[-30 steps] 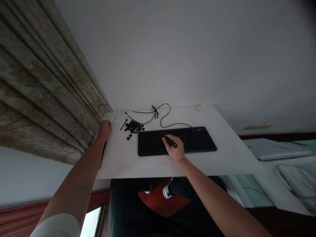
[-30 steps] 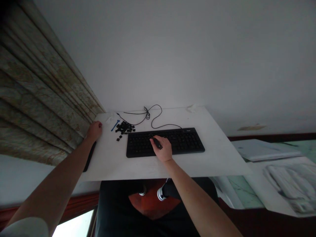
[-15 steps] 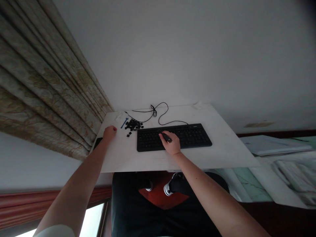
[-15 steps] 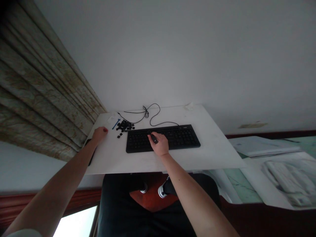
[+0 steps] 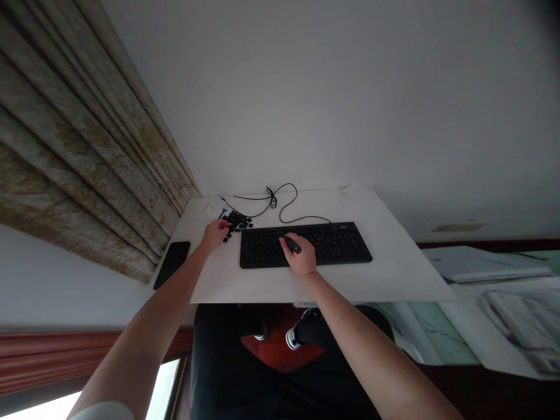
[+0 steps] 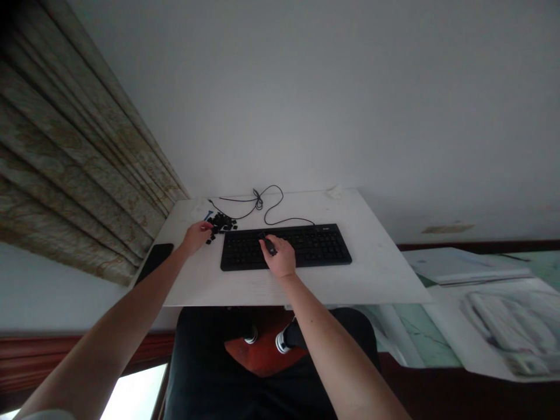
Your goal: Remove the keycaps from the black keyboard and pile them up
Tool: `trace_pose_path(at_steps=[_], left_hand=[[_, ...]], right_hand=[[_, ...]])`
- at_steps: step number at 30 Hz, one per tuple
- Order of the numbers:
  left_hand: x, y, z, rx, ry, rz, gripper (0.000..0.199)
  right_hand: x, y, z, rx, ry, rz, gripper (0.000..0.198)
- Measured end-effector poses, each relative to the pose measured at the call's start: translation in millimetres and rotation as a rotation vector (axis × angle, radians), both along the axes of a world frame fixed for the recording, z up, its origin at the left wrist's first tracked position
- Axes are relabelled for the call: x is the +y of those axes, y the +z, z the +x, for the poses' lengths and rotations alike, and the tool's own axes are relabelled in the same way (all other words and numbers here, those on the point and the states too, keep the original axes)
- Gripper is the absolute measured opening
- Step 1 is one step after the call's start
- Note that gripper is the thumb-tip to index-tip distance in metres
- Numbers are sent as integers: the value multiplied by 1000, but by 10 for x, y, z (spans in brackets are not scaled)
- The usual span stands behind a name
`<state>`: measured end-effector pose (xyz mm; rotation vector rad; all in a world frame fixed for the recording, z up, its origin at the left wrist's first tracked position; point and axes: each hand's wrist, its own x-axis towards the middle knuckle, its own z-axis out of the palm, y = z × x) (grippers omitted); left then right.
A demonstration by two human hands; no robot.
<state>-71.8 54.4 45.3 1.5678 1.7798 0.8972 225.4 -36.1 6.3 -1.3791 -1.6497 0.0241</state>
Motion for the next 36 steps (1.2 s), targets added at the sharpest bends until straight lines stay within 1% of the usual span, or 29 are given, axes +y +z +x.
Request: trace_pose_path(at_steps=[3, 6, 8, 10, 12, 14, 16, 19, 22, 24, 25, 27, 30, 32, 34, 36], left_hand=[[12, -57, 2, 128, 41, 118, 20], [-67, -108, -16, 199, 47, 219, 23], [-179, -155, -24, 245, -7, 276, 25], [-308, -212, -35, 302, -105, 304, 31], [-408, -267, -58, 347, -179, 299, 39], [-444, -308, -96, 365, -197, 283, 42], [-401, -323, -136, 351, -167, 270, 38], [-240, -295, -158, 305, -96, 291, 29], [-111, -241, -69, 257, 30, 352, 24], [-125, -223, 68, 235, 114, 405, 24], [-167, -225, 153, 229, 126, 426, 25], [-306, -246, 330, 220, 77, 448, 24], [-523, -289, 505, 266, -13, 376, 16], [-579, -297, 518, 292, -16, 278, 17], [-532, -281, 467, 284, -2, 186, 21], [-405, -248, 395, 265, -7, 133, 23]], right_hand=[[-6, 14, 0, 5, 3, 3, 33], [-10, 28, -1, 5, 6, 2, 31], [-11, 32, -1, 6, 7, 2, 30], [-11, 29, 0, 13, 8, -1, 29], [-9, 23, 1, 21, 12, -4, 28], [-7, 17, 3, 25, 15, -6, 27], [-6, 13, 4, 25, 13, -4, 27], [-6, 12, 3, 27, 10, -4, 28], [-5, 9, 2, 35, 12, -6, 30], [-4, 4, 3, 42, 10, -4, 30], [-3, 1, 4, 45, 6, -4, 30], [-1, -6, 4, 47, -1, -5, 29], [1, -12, 3, 50, -1, -3, 28], [3, -15, 1, 55, 5, 1, 27], [4, -16, -1, 61, 8, 3, 26], [4, -17, -1, 63, 8, 4, 27]])
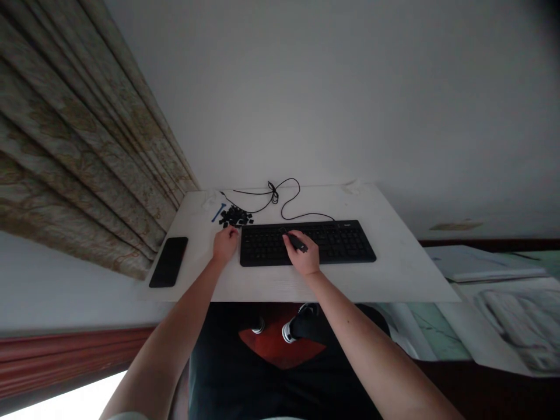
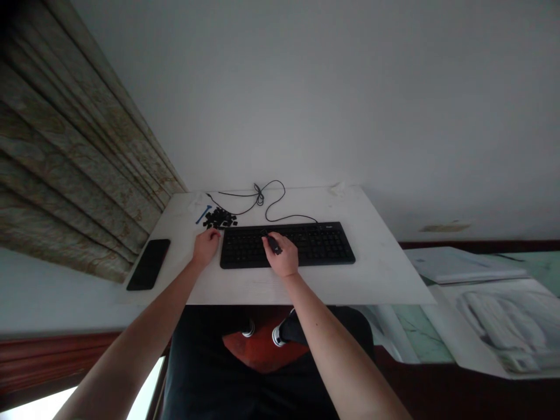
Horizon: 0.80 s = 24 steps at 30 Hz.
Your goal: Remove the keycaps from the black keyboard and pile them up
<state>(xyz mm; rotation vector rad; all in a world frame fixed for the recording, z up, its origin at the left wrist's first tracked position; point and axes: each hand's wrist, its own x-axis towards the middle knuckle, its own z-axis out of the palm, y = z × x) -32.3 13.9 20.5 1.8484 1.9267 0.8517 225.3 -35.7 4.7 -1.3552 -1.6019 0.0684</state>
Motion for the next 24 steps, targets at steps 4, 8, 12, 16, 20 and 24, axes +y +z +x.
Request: trace_pose_path(at_steps=[4, 8, 12, 16, 20, 24], left_hand=[[296, 79, -88, -63, -64, -18, 24], [338, 77, -37, -199, -80, 52, 25], [44, -73, 160, -273, -106, 187, 27], [-253, -199, 330, -263, -150, 250, 41], [-340, -174, 336, -280, -194, 254, 44], [-368, -109, 296, -293, -248, 267, 37]], right_hand=[[-3, 6, 0, -14, -5, -16, 28], [-8, 8, 3, -27, -5, -38, 28], [-2, -10, 6, -32, -8, -38, 27], [12, -15, -6, -12, -18, -35, 27], [-5, 31, -24, 13, -13, -38, 28], [-82, 76, 20, 73, -18, -72, 31]])
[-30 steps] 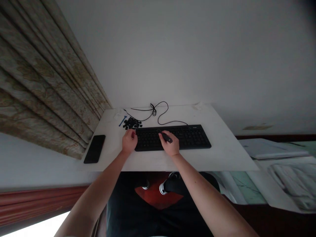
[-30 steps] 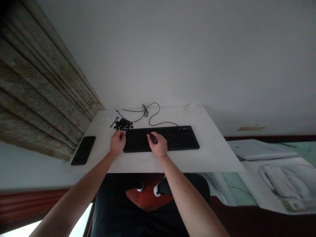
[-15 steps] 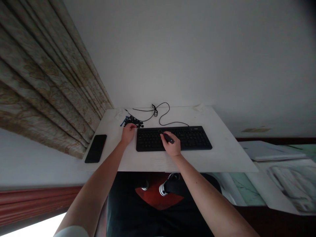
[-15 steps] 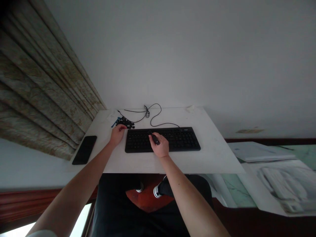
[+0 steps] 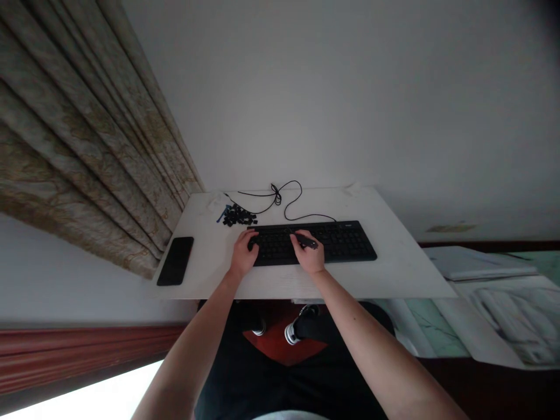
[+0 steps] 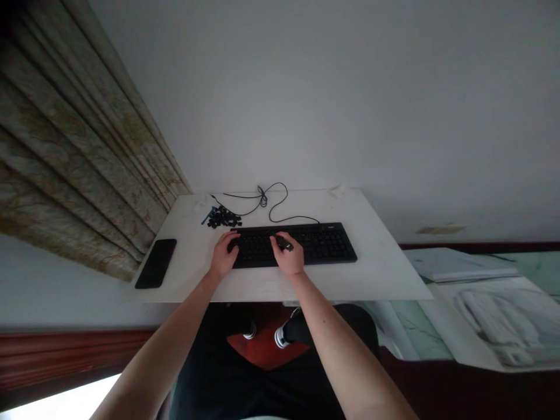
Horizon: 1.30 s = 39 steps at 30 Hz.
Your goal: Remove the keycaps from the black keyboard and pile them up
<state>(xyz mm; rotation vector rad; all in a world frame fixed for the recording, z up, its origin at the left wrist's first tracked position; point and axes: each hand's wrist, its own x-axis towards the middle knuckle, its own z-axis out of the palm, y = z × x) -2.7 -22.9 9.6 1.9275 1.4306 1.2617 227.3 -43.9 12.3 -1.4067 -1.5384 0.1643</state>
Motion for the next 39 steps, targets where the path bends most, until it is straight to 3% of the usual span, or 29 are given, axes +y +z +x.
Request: trace_pose_path(at_steps=[7, 10, 15, 25, 33, 39], left_hand=[[-49, 24, 27, 73, -181, -26, 34], [-25, 16, 62, 94, -169, -33, 32], [5, 1, 108, 120, -76, -23, 25], [42, -65, 97, 159, -62, 5, 31], [85, -102, 79, 146, -54, 18, 21], [86, -101, 85, 144, -64, 13, 20]], right_hand=[[-36, -30, 326, 238, -63, -65, 39], [-6, -4, 350, 341, -39, -135, 41], [89, 134, 72, 434, 229, -346, 39], [528, 514, -292, -3, 539, -459, 20], [624, 582, -401, -176, 563, -487, 18], [564, 581, -478, -222, 544, -430, 15]])
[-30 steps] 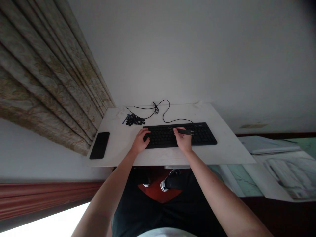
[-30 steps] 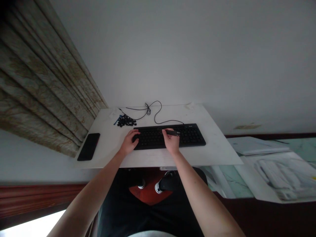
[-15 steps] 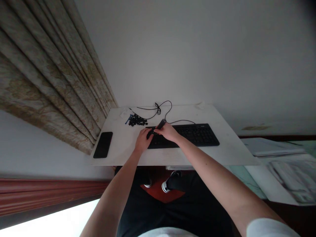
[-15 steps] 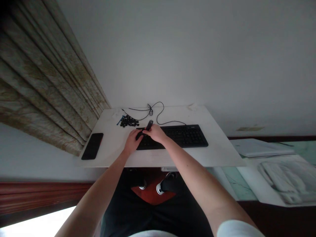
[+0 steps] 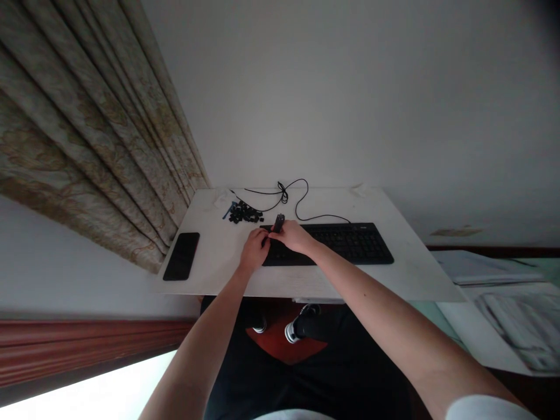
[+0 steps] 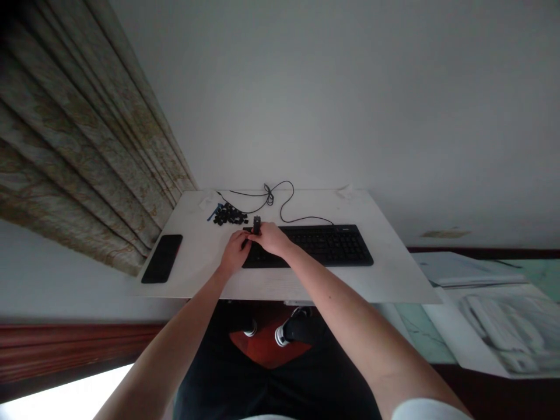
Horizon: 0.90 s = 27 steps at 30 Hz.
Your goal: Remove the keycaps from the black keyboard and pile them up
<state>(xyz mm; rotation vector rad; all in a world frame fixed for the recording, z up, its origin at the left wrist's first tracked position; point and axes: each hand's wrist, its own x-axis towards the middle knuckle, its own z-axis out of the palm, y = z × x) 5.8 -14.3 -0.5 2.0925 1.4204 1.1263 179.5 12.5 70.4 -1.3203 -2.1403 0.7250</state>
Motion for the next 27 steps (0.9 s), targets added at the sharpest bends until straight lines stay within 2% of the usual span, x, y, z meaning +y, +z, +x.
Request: trace_pose_path(at_steps=[4, 10, 19, 24, 27], left_hand=[[-9, 11, 2, -3, 6, 1, 22], [-1, 34, 6, 19, -6, 0, 20], [-8, 49, 22, 56, 8, -2, 18], [-2, 47, 23, 61, 11, -3, 18], [-1, 52, 22, 68, 5, -14, 18]], right_hand=[[-29, -20, -28, 56, -24, -39, 14], [-30, -46, 10, 171, -39, -188, 20], [-44, -91, 91, 200, -10, -239, 21], [3, -74, 123, 246, -94, -432, 15], [73, -6, 99, 219, -69, -473, 12]])
